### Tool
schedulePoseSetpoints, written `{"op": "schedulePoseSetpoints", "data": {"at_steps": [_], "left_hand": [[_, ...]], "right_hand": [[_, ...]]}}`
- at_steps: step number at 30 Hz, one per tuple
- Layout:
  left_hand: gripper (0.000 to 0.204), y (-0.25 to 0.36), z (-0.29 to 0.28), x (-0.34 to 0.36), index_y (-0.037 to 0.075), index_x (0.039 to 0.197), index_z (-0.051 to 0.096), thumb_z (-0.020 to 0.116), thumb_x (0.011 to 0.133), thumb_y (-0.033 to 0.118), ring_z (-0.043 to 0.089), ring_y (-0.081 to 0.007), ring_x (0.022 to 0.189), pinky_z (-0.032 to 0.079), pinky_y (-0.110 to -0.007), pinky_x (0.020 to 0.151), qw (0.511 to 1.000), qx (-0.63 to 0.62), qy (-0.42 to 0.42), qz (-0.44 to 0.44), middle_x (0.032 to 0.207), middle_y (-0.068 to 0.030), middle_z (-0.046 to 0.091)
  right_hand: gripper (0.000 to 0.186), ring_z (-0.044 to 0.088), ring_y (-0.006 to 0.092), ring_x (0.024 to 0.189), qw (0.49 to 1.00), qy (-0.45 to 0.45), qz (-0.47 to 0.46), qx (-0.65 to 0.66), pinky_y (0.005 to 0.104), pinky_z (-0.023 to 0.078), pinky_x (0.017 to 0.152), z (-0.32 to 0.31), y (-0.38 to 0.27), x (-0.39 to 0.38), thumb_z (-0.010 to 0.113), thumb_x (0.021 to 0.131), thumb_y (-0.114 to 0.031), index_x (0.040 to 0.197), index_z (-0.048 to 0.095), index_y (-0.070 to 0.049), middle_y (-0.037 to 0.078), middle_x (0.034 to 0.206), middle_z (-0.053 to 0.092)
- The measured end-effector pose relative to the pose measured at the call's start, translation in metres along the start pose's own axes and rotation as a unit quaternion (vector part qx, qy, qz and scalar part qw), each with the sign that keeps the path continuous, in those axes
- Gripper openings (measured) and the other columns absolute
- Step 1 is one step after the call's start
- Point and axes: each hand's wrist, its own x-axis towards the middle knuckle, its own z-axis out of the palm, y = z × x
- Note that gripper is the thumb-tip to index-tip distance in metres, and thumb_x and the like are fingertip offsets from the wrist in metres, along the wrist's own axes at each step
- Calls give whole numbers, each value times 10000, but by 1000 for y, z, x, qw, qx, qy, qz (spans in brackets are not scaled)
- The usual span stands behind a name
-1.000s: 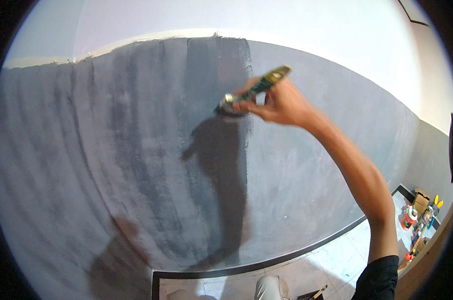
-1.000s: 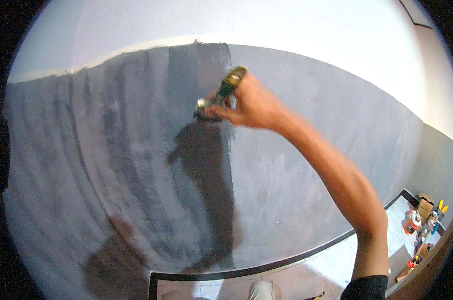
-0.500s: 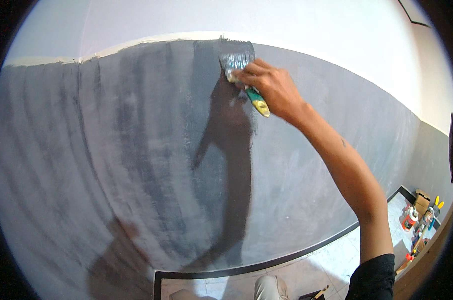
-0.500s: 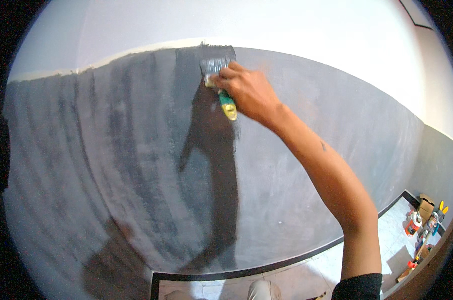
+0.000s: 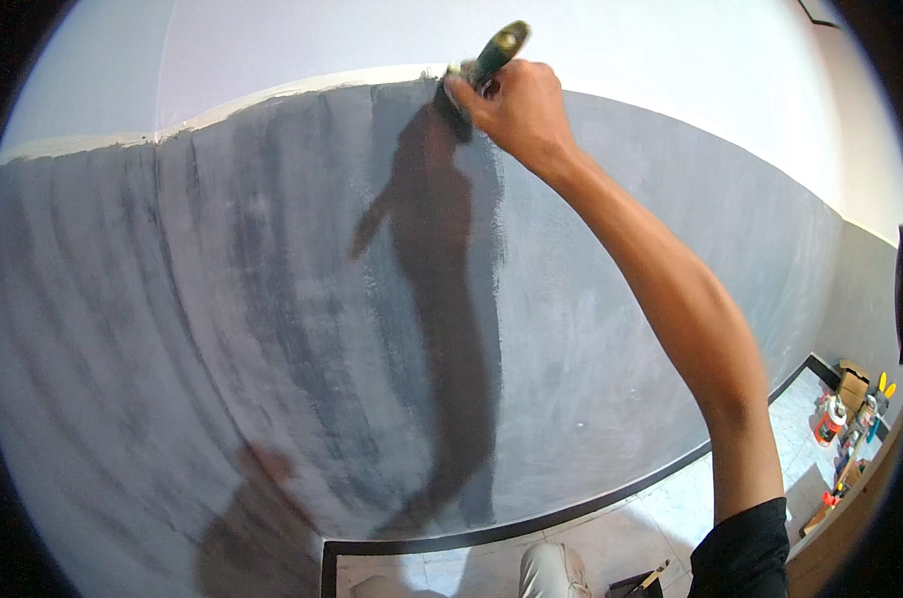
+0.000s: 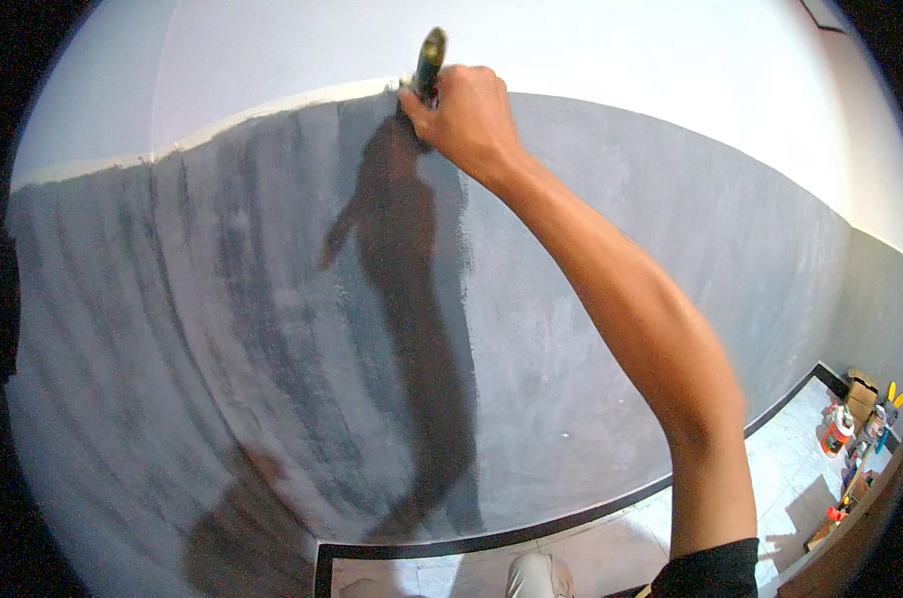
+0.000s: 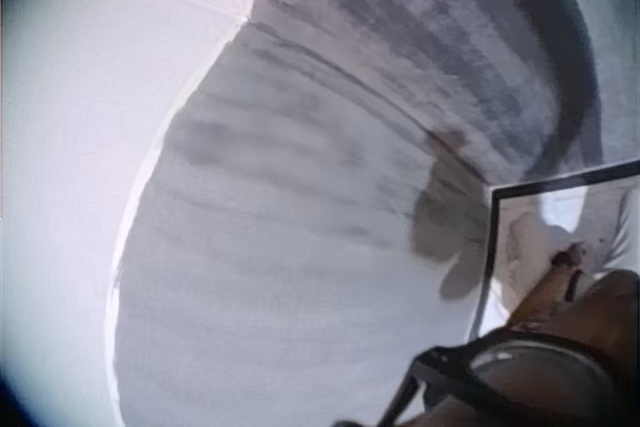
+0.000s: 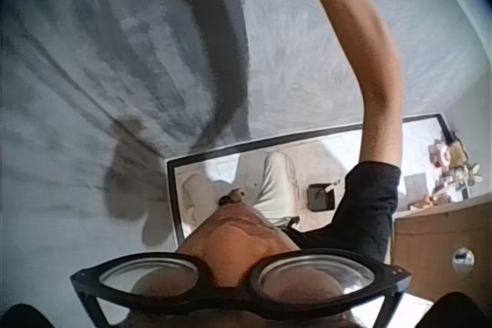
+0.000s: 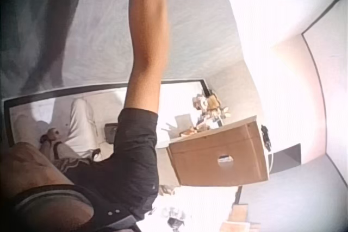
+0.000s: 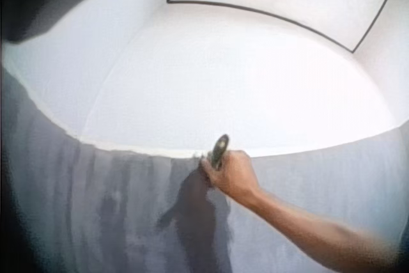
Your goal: The person applies grey paint to a wall using a brush, dipping the brush into a tray and smoothing the paint with vertical and horizontal strokes.
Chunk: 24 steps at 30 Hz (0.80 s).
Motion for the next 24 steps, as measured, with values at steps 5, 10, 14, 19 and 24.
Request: {"op": "schedulePoseSetpoints", "data": {"at_steps": [5, 10, 14, 19, 24], "left_hand": [[365, -1, 2, 2, 97, 1299, 542, 500, 988, 286, 664, -298, 964, 554, -459, 884, 1000, 0, -13, -1, 945, -159, 694], [353, -1, 6, 0, 92, 1273, 558, 513, 975, 277, 664, -312, 965, 554, -462, 881, 1000, -3, -20, -8, 955, -169, 695], [344, -3, 8, 3, 88, 1252, 570, 522, 965, 270, 664, -324, 967, 554, -464, 878, 999, -1, -31, -10, 963, -177, 695], [332, -4, 6, 4, 83, 1226, 585, 534, 951, 261, 664, -338, 968, 555, -466, 875, 999, 6, -40, -8, 973, -186, 696], [320, -4, 10, 4, 78, 1200, 601, 546, 938, 252, 664, -352, 970, 555, -469, 872, 998, 7, -60, -5, 983, -196, 697]], "right_hand": [[327, 701, 155, 661, 982, 169, -49, 70, 314, 562, 604, 13, -1, -1, 768, 921, -288, 1101, 775, -15, 125, 779, 751], [271, 682, 206, 593, 993, -2, 64, 100, 350, 538, 561, 13, -16, -61, 761, 897, -259, 924, 752, 11, 126, 644, 676], [344, 711, 301, 575, 960, -154, 157, 171, 403, 565, 599, -13, -21, -80, 738, 856, -231, 677, 687, 59, 195, 595, 660], [370, 743, 265, 627, 979, -107, 142, 104, 375, 605, 664, -22, 11, -41, 731, 852, -272, 669, 714, 49, 157, 601, 690], [363, 724, 320, 634, 961, 241, 22, 133, 422, 568, 634, -10, 34, 10, 758, 849, -315, 741, 723, 30, 184, 650, 692]]}}
